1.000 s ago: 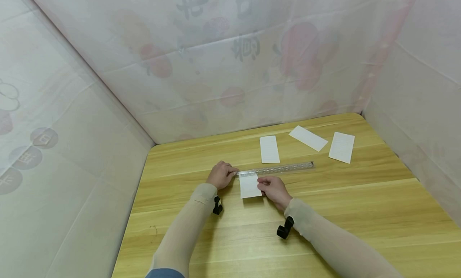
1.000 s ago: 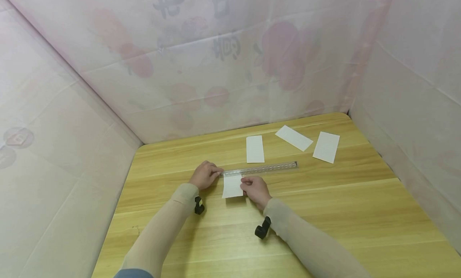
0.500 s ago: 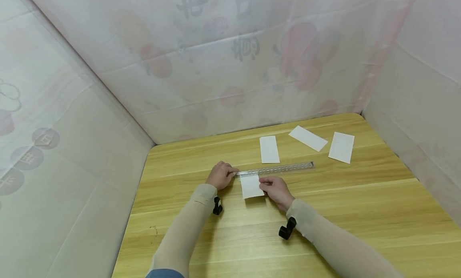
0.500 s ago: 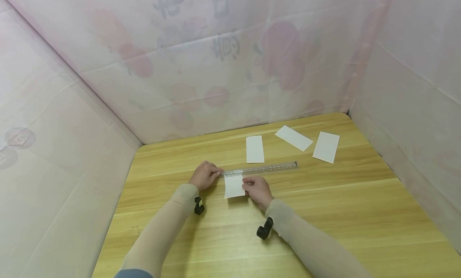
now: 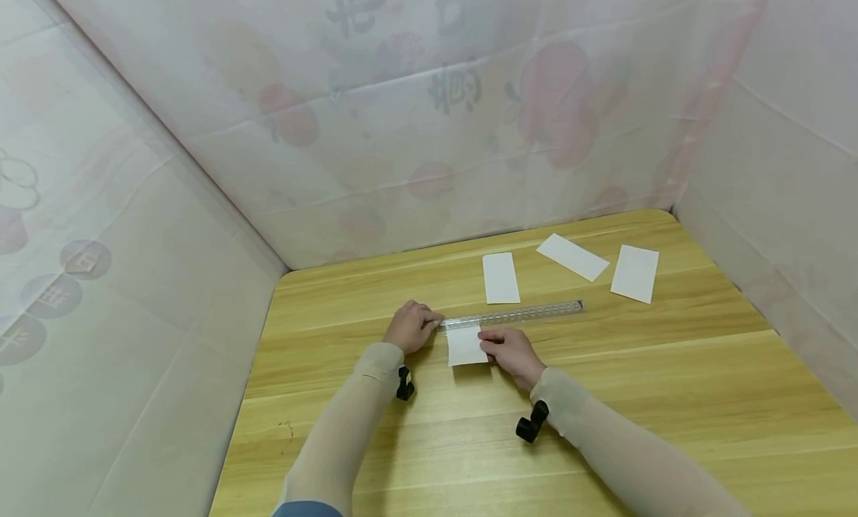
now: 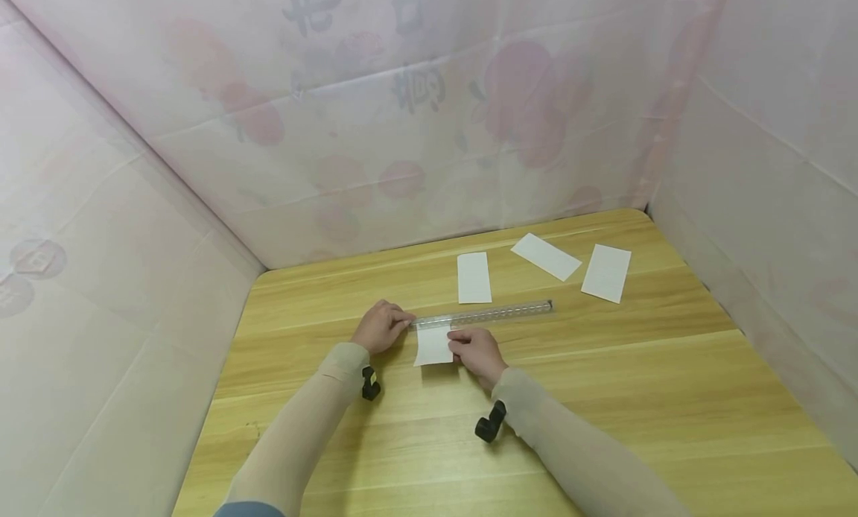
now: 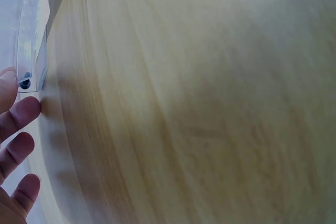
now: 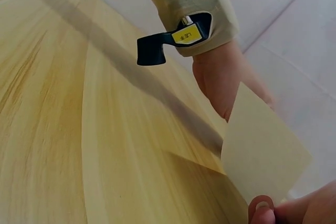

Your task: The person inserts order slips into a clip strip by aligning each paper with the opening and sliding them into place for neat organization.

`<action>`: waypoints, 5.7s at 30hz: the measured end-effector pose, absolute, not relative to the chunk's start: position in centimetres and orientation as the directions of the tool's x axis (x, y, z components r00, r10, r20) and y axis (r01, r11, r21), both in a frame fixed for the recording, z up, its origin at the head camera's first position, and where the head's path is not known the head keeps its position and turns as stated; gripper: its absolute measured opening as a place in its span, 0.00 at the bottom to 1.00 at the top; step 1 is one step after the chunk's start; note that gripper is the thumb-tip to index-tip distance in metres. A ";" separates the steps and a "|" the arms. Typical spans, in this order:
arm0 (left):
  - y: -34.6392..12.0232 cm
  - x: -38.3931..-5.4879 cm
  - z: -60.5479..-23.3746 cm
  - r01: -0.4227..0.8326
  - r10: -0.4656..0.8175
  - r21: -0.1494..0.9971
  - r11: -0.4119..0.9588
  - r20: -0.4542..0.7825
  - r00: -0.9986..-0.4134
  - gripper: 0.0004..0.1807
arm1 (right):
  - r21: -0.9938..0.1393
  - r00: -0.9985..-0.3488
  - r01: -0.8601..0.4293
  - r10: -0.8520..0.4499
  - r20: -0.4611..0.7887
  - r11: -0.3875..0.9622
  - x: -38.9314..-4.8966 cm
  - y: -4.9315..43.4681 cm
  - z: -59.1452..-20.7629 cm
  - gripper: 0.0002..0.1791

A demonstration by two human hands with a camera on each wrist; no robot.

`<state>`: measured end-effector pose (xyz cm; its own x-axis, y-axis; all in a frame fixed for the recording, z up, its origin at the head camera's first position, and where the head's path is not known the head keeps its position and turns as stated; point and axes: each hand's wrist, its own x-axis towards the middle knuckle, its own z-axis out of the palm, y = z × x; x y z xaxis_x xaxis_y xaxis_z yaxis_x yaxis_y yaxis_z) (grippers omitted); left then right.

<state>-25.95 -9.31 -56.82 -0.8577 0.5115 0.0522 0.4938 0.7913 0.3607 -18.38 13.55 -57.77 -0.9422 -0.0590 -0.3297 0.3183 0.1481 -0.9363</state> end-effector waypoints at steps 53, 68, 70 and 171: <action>-9.2 -25.7 -56.9 0.510 0.520 0.352 0.785 0.073 -0.851 0.12 | -0.935 -0.942 0.329 -0.026 -0.336 0.133 -17.5 17.9 -57.6 0.20; -9.0 -25.5 -56.8 0.441 0.478 0.425 0.790 0.022 -0.878 0.12 | -0.933 -0.943 0.328 -0.017 -0.334 0.151 -17.3 18.9 -57.7 0.20; -9.1 -25.5 -56.9 0.437 0.474 0.425 0.792 0.022 -0.880 0.11 | -0.932 -0.942 0.328 -0.016 -0.335 0.152 -17.3 19.0 -57.8 0.21; -8.6 -24.5 -57.4 0.351 0.377 0.477 0.806 0.042 -0.925 0.12 | -0.882 -0.893 0.449 0.103 -0.438 0.146 -17.7 20.6 -57.7 0.15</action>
<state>-24.51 -8.57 -57.43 -0.9251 0.3774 0.0424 0.3508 0.8061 0.4767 -17.74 20.57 -57.66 -0.8933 0.1025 -0.4376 0.4487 0.1461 -0.8817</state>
